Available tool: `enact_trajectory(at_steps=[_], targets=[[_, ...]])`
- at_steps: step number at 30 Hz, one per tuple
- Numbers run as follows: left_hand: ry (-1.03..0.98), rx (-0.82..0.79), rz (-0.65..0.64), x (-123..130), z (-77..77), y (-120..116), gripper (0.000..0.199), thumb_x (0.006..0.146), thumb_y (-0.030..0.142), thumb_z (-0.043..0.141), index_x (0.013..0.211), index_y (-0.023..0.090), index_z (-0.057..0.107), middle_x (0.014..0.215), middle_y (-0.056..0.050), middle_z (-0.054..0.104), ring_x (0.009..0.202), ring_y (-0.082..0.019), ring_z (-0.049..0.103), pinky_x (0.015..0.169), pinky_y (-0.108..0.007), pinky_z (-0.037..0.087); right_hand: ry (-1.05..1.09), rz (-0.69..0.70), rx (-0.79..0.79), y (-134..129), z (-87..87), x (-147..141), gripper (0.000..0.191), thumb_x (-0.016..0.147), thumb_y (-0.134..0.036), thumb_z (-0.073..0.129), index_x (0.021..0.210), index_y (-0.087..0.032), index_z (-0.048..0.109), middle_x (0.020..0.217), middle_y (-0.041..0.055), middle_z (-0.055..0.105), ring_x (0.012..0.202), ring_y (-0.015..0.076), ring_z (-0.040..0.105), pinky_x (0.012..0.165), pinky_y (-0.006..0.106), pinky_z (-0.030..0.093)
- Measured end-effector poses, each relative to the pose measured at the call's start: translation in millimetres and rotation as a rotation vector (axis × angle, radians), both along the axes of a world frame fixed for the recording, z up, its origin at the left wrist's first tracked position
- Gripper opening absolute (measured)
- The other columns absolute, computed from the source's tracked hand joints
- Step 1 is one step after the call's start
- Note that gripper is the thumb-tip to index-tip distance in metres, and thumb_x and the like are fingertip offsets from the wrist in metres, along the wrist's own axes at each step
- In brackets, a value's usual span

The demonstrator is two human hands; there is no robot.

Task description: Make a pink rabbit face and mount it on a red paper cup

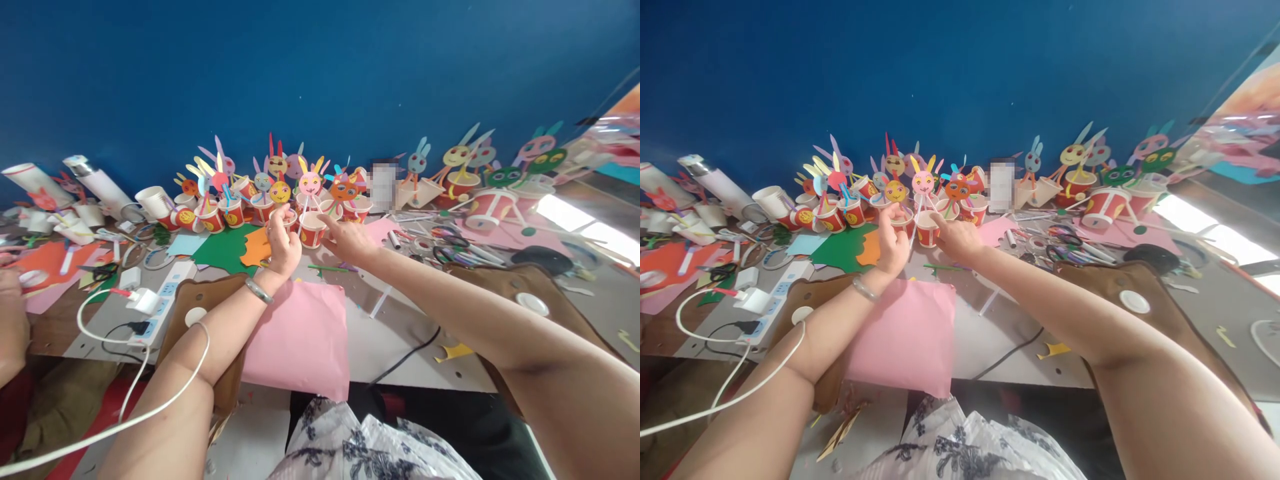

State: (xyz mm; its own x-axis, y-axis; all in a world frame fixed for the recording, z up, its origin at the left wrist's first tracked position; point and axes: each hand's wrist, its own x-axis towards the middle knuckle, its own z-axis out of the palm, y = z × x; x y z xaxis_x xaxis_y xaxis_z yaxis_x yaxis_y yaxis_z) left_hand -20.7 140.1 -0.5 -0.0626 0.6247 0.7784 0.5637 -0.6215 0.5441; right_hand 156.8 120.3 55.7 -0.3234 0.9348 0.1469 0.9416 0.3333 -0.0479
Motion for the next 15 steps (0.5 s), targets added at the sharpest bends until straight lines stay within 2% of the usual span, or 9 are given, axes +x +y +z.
enact_trajectory(at_steps=[3, 5, 7, 10, 13, 15], targets=[[0.028, 0.010, -0.003, -0.7, 2.1, -0.3, 0.053, 0.083, 0.006, 0.037, 0.133, 0.020, 0.045, 0.115, -0.011, 0.061, 0.110, -0.019, 0.061, 0.103, -0.036, 0.051, 0.018, -0.003, -0.008, -9.8, 2.2, 6.5, 0.060, 0.096, -0.027, 0.050, 0.154, -0.018, 0.038, 0.111, 0.0115, 0.077, 0.094, 0.0279, 0.070, 0.068, 0.032, 0.040], [0.037, -0.012, -0.028, -0.6, 3.6, -1.2, 0.048, 0.085, 0.007, 0.037, 0.131, 0.020, 0.047, 0.117, -0.011, 0.062, 0.110, -0.019, 0.062, 0.101, -0.035, 0.052, 0.020, 0.011, -0.033, -17.7, 2.1, 11.1, 0.055, 0.096, -0.028, 0.051, 0.150, -0.018, 0.045, 0.112, 0.0109, 0.077, 0.095, 0.0276, 0.070, 0.068, 0.032, 0.041], [0.052, -0.053, -0.074, 0.2, 6.0, -3.7, 0.042, 0.087, 0.009, 0.039, 0.126, 0.020, 0.050, 0.117, -0.011, 0.064, 0.105, -0.019, 0.064, 0.096, -0.034, 0.054, 0.013, 0.041, -0.094, -26.9, 0.8, 15.6, 0.045, 0.095, -0.028, 0.052, 0.139, -0.019, 0.056, 0.110, 0.0089, 0.077, 0.095, 0.0259, 0.069, 0.069, 0.032, 0.042], [0.079, -0.117, -0.165, 3.2, 11.2, -11.0, 0.033, 0.088, 0.011, 0.043, 0.118, 0.019, 0.055, 0.112, -0.010, 0.068, 0.098, -0.018, 0.067, 0.086, -0.030, 0.056, -0.018, 0.078, -0.205, -42.4, -3.4, 21.0, 0.026, 0.094, -0.035, 0.058, 0.112, -0.021, 0.071, 0.102, 0.0068, 0.077, 0.090, 0.0227, 0.069, 0.068, 0.030, 0.041], [0.102, -0.182, -0.278, 7.2, 16.3, -19.5, 0.028, 0.086, 0.011, 0.046, 0.110, 0.018, 0.059, 0.107, -0.009, 0.071, 0.094, -0.017, 0.069, 0.078, -0.027, 0.056, -0.083, 0.118, -0.291, -55.6, -10.2, 24.4, 0.030, 0.091, -0.048, 0.064, 0.097, -0.021, 0.074, 0.103, 0.0077, 0.075, 0.086, 0.0218, 0.068, 0.066, 0.029, 0.040], [0.108, -0.236, -0.365, 9.1, 18.6, -23.2, 0.024, 0.086, 0.010, 0.049, 0.104, 0.017, 0.062, 0.099, -0.007, 0.072, 0.086, -0.015, 0.069, 0.072, -0.024, 0.055, -0.091, 0.146, -0.342, -61.3, -15.0, 25.3, 0.030, 0.090, -0.048, 0.067, 0.093, -0.020, 0.074, 0.104, 0.0085, 0.074, 0.085, 0.0216, 0.068, 0.066, 0.028, 0.040]])
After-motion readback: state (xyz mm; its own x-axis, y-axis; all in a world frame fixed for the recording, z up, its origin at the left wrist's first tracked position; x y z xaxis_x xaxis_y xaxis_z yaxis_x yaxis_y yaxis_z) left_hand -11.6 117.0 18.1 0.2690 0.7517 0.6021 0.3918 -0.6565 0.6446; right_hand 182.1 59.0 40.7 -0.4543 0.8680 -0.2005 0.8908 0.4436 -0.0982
